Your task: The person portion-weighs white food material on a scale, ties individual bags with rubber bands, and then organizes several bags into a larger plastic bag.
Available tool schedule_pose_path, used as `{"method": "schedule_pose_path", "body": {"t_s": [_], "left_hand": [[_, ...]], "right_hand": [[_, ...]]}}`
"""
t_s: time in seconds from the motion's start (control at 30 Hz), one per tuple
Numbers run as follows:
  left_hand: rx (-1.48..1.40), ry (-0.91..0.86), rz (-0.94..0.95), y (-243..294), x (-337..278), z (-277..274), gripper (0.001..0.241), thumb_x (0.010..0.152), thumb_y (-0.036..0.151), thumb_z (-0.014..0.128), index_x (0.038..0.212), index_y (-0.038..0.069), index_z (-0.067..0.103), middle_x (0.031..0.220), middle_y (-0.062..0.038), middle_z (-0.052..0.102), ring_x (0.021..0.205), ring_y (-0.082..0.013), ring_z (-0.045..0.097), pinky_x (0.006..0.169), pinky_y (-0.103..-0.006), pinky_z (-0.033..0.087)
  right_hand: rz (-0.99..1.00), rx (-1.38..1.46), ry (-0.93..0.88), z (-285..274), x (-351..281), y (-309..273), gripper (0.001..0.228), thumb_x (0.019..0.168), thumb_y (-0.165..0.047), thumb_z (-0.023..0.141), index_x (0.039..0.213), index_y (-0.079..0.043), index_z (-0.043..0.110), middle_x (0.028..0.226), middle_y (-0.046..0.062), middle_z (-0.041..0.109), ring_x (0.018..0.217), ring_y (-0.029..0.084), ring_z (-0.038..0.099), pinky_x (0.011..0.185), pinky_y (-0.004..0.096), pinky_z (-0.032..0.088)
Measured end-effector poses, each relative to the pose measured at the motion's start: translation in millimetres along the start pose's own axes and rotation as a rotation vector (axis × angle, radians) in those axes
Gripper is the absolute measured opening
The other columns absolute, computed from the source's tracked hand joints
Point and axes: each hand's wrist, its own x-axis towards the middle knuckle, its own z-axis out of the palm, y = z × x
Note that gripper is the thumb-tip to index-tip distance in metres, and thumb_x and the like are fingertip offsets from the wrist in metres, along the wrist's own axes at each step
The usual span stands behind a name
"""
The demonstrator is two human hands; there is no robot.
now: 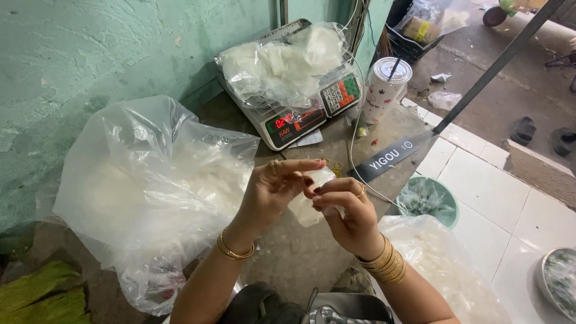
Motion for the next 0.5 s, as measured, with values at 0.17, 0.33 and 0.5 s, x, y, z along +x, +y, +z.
{"method": "schedule_pose_path", "body": {"t_s": [0.17, 0.33, 0.5], "left_hand": [[0.456, -0.226, -0.044, 30.9, -4.9, -3.8, 0.045, 0.087, 0.027, 0.077, 0.124, 0.002, 0.070, 0.119, -0.020, 0.073, 0.123, -0.0378, 0.055, 0.110, -0.0527, 0.033], [0.460, -0.371, -0.267, 37.0, -1.1, -11.3, 0.028, 0.086, 0.004, 0.071, 0.114, 0.004, 0.071, 0.094, -0.013, 0.078, 0.094, -0.0259, 0.073, 0.095, -0.0430, 0.052], [0.174, -0.114, -0.196, 19.5, -3.0, -14.8, 0.022, 0.089, -0.001, 0.067, 0.110, -0.002, 0.064, 0.081, -0.014, 0.071, 0.071, -0.0241, 0.073, 0.075, -0.0351, 0.059]], "right_hand": [[-0.080, -0.153, -0.070, -4.5, 15.2, -2.0, 0.025, 0.088, 0.007, 0.067, 0.112, 0.005, 0.071, 0.091, 0.016, 0.066, 0.080, 0.028, 0.066, 0.070, 0.036, 0.058], [-0.065, -0.293, -0.188, -6.5, 14.0, 3.6, 0.022, 0.083, 0.000, 0.070, 0.102, -0.007, 0.080, 0.080, 0.011, 0.061, 0.063, 0.023, 0.057, 0.053, 0.032, 0.054], [0.127, 0.246, -0.144, -24.8, -16.8, 30.9, 0.021, 0.086, -0.023, 0.057, 0.070, -0.010, 0.054, 0.088, 0.013, 0.051, 0.085, 0.026, 0.051, 0.069, 0.033, 0.043]]}}
